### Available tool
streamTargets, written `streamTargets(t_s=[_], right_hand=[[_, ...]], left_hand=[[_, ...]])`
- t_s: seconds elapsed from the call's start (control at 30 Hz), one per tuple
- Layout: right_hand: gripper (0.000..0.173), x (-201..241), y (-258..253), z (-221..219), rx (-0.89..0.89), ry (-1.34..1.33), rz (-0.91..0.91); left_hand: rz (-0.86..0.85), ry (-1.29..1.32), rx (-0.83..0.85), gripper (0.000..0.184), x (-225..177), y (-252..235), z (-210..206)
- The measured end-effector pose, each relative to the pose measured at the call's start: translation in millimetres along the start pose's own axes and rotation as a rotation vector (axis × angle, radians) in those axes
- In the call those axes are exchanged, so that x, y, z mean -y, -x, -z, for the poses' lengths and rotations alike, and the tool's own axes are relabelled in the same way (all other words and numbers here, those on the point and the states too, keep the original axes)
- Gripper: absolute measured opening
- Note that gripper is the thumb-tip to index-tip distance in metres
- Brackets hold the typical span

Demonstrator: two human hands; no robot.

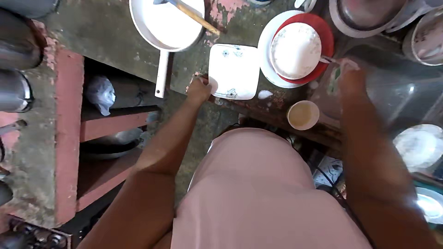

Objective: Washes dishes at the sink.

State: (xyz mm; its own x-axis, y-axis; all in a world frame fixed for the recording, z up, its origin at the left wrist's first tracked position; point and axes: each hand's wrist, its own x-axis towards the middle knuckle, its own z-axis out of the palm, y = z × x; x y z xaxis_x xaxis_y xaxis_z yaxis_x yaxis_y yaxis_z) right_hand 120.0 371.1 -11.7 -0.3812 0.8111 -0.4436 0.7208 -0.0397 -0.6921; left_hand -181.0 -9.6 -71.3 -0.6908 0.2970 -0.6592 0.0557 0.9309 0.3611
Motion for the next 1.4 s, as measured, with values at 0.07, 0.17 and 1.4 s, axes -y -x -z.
streamTargets(t_s=[0.07, 0.17, 1.4], right_hand=[[0.05, 4.9, 8.4, 7.1, 0.034, 0.077, -0.072], [0.055, -7.9, 15.6, 20.9, 0.031, 0.065, -0.122], [0.03, -245.1, 164.6, 274.6, -0.256, -0.762, -0.054]], left_hand=[[-0.001, 0.054, -0.009, 0.04, -1.0, 1.1, -1.3], [-0.003, 0.209, -0.034, 0.04, 2.7, 1.7, -4.7], [-0.28, 0.473, 0.44, 0.039, -416.7, 176.3, -302.4]])
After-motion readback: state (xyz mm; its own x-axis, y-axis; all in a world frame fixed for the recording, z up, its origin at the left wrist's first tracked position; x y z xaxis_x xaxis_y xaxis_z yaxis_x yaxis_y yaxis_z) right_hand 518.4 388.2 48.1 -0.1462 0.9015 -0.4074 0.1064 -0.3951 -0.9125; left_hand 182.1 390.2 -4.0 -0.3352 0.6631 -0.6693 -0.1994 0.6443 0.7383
